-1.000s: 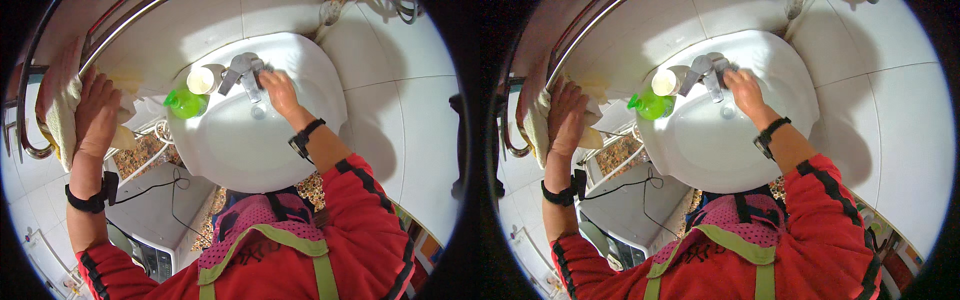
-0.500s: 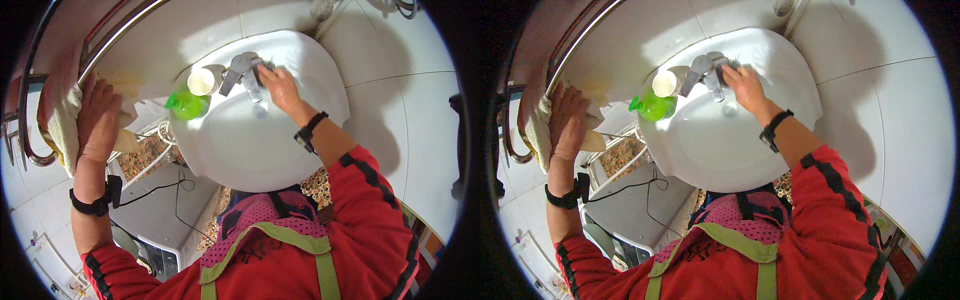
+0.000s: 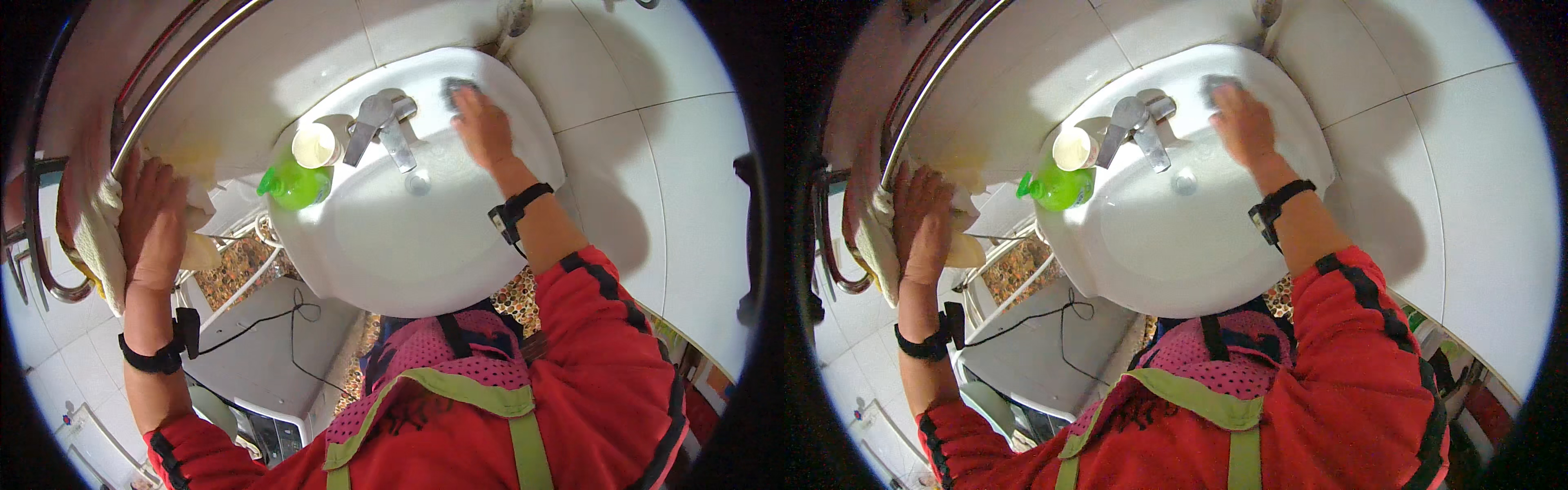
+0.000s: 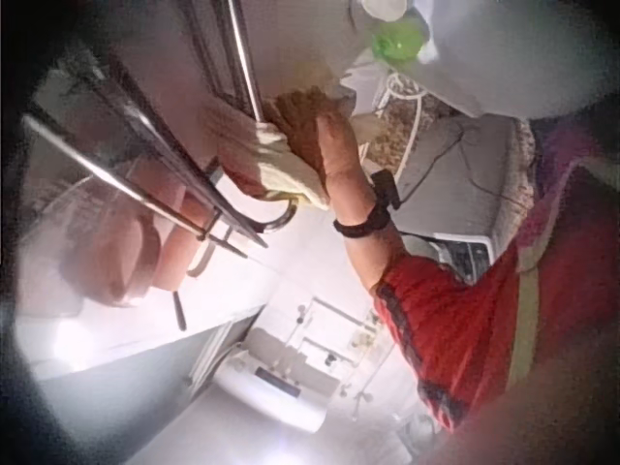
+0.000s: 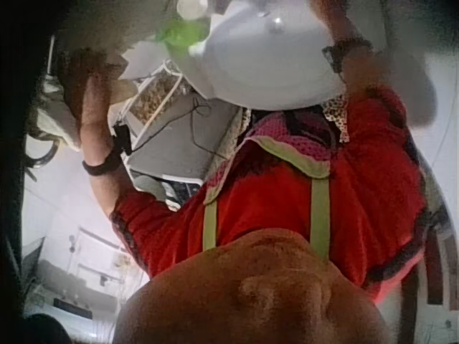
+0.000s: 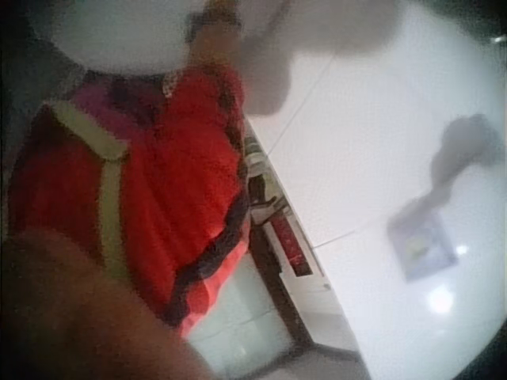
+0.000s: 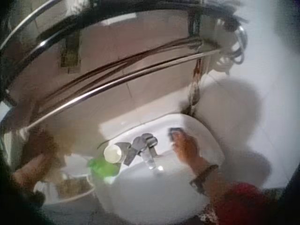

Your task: The person fills a basin with water from the sink, then uses a scrubber to clean the sink basin, faucet, and surrounding wall tiles. They rinse the scrubber and continue wiping the sink and nearby surfaces.

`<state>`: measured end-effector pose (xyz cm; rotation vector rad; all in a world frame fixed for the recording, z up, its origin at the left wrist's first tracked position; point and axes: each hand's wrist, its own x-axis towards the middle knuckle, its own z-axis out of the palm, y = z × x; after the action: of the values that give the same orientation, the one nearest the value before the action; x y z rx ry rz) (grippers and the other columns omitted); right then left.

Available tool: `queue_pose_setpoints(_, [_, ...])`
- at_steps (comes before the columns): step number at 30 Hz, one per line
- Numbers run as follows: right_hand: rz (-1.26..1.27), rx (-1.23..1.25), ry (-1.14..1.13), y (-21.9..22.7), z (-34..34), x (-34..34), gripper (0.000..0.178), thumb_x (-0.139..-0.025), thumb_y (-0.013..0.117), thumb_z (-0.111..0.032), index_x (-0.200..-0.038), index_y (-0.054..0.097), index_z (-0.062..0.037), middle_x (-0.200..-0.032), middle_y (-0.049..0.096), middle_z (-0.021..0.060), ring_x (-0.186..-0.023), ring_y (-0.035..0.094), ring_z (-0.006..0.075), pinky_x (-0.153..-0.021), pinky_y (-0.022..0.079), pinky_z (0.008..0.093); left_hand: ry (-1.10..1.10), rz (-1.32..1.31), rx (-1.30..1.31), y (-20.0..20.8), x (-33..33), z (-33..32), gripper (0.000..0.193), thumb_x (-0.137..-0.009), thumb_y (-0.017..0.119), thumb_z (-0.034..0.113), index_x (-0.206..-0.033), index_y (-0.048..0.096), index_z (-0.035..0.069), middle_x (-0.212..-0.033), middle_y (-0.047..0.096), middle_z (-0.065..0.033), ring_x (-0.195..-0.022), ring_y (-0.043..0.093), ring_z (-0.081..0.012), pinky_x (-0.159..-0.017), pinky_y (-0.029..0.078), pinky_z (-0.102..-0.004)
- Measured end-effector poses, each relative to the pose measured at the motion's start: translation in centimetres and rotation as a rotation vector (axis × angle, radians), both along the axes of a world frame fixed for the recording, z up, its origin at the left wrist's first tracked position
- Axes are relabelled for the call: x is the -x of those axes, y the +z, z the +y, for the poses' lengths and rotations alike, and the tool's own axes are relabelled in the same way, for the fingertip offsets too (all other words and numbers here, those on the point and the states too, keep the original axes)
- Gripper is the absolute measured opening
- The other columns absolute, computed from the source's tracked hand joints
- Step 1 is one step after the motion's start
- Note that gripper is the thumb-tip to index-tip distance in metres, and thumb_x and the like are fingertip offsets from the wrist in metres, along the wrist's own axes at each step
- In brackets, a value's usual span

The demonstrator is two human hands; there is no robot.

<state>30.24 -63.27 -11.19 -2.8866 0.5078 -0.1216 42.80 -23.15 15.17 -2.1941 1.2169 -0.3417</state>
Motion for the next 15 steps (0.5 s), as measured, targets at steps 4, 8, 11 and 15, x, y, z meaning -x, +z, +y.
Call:
queue_pose_setpoints(4, [-0.236,0.114,-0.114,0.5,1.3,-0.7,0.044,-0.09,0.055,-0.03,-0.128,0.052,-0.0075,-0.135,0.05,0.0094,-0.118,0.048,0.0348,-0.101,0.039,0.0456,-0.021,-0.033,-0.002,-0.1,0.2,0.0,0.016,-0.076,0.056,0.011,-0.09,0.063,0.008,-0.107,0.061,-0.0081,-0.12,0.049,-0.023,-0.117,0.022,-0.041])
queue_pose_setpoints(8, [-0.267,0.046,0.327,-0.4,2.3,1.3,0.049,-0.091,0.056,-0.03,-0.133,0.048,-0.0063,-0.14,0.045,0.0091,-0.124,0.045,0.031,-0.105,0.036,0.0429,-0.017,-0.024,-0.007,-0.1,0.0,0.0,0.016,-0.076,0.056,0.012,-0.09,0.063,0.008,-0.107,0.061,-0.0086,-0.119,0.049,-0.0235,-0.117,0.022,-0.0408])
queue_pose_setpoints(11, [-0.037,-0.139,0.043,-0.7,-0.4,2.9,0.049,-0.09,0.057,-0.027,-0.133,0.048,-0.0061,-0.14,0.046,0.0109,-0.124,0.045,0.032,-0.106,0.034,0.0432,-0.033,-0.016,0.016,-0.2,0.0,0.1,0.017,-0.076,0.056,0.012,-0.091,0.063,0.007,-0.106,0.061,-0.0091,-0.118,0.049,-0.024,-0.116,0.023,-0.0412])
queue_pose_setpoints(15, [-0.117,0.047,-0.08,-0.6,-1.1,1.2,0.047,-0.089,0.058,-0.026,-0.13,0.051,-0.005,-0.138,0.048,0.0126,-0.123,0.045,0.0339,-0.105,0.034,0.0439,0.006,-0.017,-0.038,-0.2,0.3,-0.1,0.017,-0.076,0.056,0.012,-0.091,0.062,0.007,-0.106,0.061,-0.0098,-0.118,0.049,-0.025,-0.116,0.023,-0.0427])
